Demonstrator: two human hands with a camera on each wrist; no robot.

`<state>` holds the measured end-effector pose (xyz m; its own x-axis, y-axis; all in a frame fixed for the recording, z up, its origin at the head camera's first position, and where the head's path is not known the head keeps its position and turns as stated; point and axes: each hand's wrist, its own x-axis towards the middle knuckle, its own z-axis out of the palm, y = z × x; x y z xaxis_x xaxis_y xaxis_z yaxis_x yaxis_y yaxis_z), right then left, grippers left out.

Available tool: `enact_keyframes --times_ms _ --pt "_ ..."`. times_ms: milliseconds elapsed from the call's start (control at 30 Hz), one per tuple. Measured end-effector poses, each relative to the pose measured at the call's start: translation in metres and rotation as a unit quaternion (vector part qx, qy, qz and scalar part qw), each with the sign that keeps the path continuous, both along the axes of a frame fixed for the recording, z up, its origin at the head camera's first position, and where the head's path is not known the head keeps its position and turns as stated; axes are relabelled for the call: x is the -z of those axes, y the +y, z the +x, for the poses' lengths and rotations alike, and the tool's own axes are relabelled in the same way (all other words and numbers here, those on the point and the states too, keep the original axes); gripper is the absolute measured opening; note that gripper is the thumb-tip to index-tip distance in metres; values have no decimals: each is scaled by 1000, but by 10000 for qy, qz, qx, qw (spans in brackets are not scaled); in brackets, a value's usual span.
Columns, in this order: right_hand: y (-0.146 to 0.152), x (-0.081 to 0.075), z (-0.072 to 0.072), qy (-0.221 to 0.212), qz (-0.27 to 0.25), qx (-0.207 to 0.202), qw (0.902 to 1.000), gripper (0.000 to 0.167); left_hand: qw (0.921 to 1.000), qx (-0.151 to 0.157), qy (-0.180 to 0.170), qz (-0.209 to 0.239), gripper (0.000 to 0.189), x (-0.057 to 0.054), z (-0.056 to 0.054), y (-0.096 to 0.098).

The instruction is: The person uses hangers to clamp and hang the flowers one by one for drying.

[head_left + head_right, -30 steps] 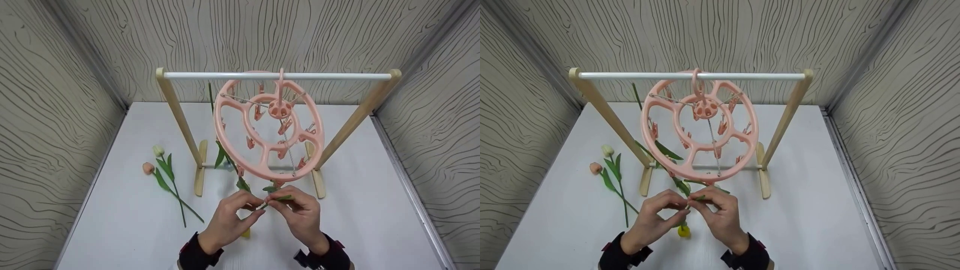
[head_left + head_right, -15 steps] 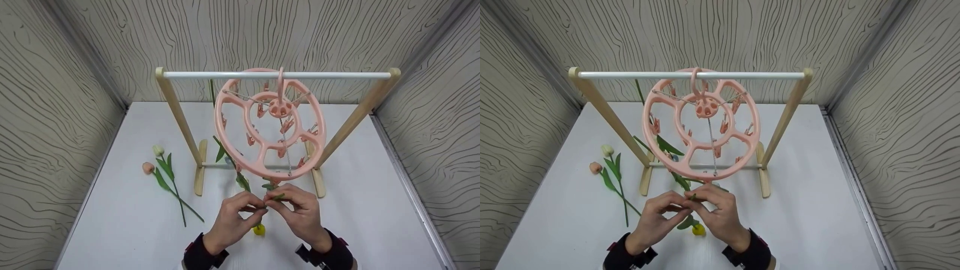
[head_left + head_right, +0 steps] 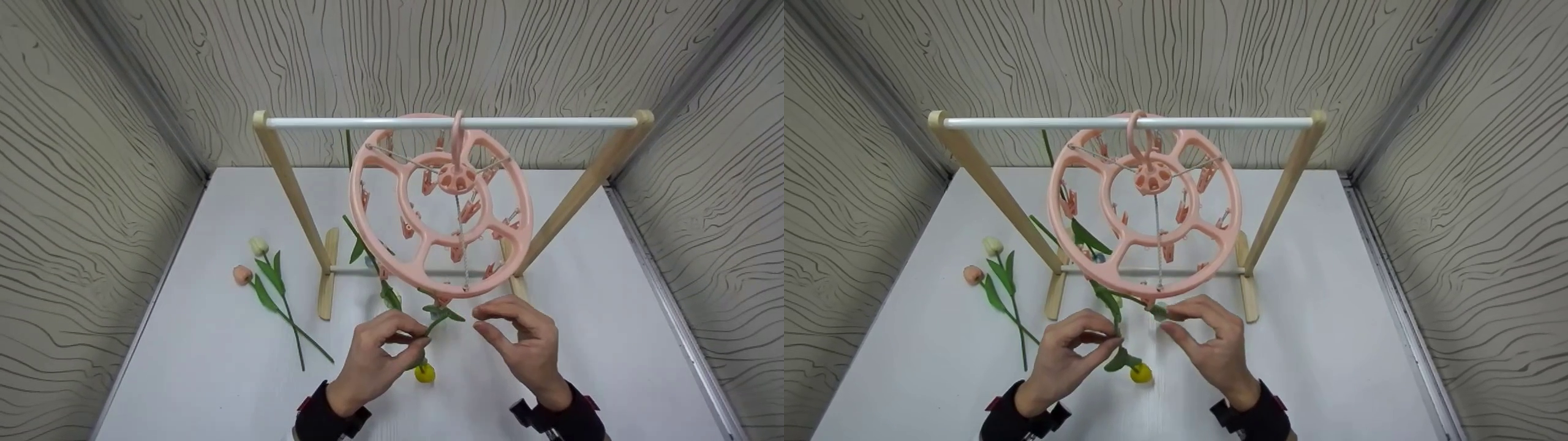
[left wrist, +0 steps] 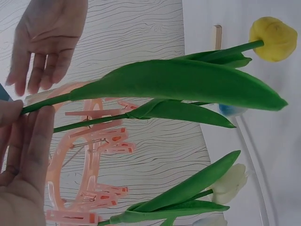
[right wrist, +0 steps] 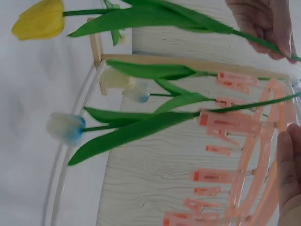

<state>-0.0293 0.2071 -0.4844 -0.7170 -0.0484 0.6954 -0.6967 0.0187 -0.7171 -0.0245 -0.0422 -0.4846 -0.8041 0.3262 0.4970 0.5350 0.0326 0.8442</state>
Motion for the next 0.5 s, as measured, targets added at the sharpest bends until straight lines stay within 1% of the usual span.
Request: enact_keyframes --times_ms 133,267,367,433,500 --pt "22 10 -5 -56 -49 356 9993 34 10000 -83 10 47 23 -1 0 -2" --pt "44 18 -12 -288 308 978 9943 31 9999 -142 19 10 23 -3 -1 -4" --pt "57 25 -19 -594 692 1429 9855 32 9999 -153 -42 -9 18 -3 -1 -5" --pt "63 29 -25 -820 797 1515 9818 34 9998 -155 -90 -11 14 -3 -1 -5" --pt "68 32 -32 -1089 882 1510 9786 36 9998 -158 -140 -13 12 -3 -2 -6"
